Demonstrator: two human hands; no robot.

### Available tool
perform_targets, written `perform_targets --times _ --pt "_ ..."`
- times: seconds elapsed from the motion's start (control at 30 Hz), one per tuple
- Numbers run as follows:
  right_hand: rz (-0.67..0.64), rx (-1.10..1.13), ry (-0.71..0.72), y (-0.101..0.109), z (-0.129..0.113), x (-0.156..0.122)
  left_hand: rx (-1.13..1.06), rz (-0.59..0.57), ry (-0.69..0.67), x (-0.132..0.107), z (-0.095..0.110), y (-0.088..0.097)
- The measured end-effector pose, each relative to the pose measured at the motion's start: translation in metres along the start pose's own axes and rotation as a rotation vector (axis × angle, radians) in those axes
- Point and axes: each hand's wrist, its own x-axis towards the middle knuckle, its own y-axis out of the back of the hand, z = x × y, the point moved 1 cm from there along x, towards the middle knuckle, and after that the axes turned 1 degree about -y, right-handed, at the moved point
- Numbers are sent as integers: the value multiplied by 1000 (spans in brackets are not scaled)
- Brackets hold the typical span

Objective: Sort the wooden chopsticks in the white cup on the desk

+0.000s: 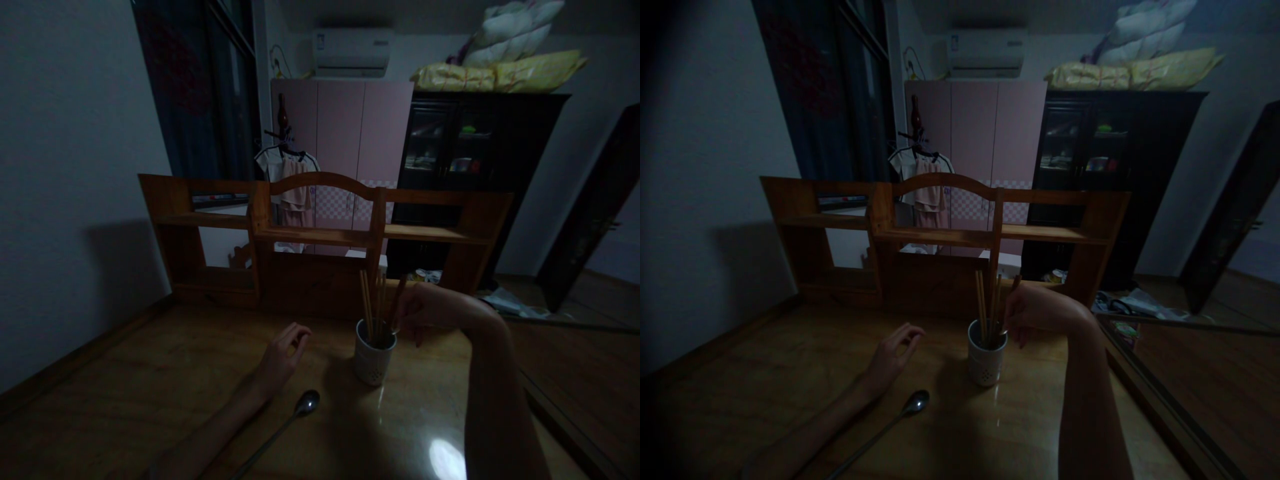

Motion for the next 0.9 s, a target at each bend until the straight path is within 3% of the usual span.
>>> perform_targets --times 0.37,0.73,0.9 --pt "-68 -93 -75 2 0 0 15 -20 14 -1 -4 -1" --pt "-67 -42 -41 5 3 0 28 -38 29 0 1 1" --pt "-3 -57 -34 7 -3 -4 22 -27 37 -1 -1 1"
